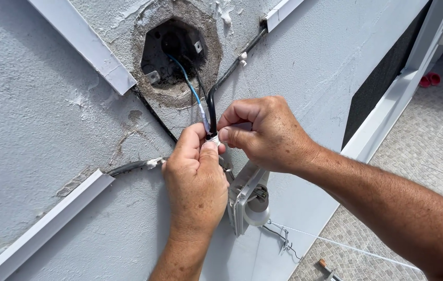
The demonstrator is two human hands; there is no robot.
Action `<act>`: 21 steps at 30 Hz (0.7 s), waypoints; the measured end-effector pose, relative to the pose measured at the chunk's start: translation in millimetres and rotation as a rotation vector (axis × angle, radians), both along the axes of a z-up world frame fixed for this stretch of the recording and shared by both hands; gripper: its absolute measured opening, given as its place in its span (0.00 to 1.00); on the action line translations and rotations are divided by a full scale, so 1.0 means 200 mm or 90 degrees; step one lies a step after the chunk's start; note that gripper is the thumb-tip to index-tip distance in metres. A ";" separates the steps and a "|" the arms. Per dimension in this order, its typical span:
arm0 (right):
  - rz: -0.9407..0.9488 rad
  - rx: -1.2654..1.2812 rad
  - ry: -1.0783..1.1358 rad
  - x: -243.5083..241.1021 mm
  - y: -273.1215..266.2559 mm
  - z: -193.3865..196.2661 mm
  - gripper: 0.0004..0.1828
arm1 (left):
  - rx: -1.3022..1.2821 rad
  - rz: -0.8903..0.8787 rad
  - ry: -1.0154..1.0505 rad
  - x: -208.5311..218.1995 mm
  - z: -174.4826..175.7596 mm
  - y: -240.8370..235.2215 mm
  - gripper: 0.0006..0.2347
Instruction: Wrapping electrical tape around wire splices at an outdoor junction box while standing on a ladder.
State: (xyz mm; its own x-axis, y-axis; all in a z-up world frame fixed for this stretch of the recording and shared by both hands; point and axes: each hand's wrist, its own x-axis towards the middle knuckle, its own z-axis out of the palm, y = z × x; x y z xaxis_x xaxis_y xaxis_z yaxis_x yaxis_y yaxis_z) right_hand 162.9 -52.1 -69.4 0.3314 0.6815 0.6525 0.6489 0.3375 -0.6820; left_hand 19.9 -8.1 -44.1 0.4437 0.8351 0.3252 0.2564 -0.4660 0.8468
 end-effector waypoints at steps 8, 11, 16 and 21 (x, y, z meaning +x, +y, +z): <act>0.023 -0.007 0.067 0.01 0.09 -0.04 0.13 | 0.060 -0.051 -0.047 -0.02 -0.02 0.03 0.09; 0.080 -0.014 0.130 0.00 0.07 0.01 0.08 | 0.055 -0.056 -0.064 -0.02 -0.03 0.04 0.09; -0.074 0.091 0.005 0.04 0.09 -0.06 0.17 | 0.107 -0.064 -0.077 -0.02 -0.06 0.06 0.08; -0.218 0.190 -0.169 -0.06 0.05 -0.08 0.17 | 0.171 -0.077 -0.090 -0.03 -0.08 0.08 0.08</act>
State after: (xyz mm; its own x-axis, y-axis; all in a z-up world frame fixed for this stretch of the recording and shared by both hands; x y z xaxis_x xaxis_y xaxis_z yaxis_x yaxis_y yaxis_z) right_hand 151.3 -43.0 -85.4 0.2996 0.3345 0.8935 0.8932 0.2308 -0.3859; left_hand 13.4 7.7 -59.3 0.4695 0.6548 0.5923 0.0744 -0.6977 0.7125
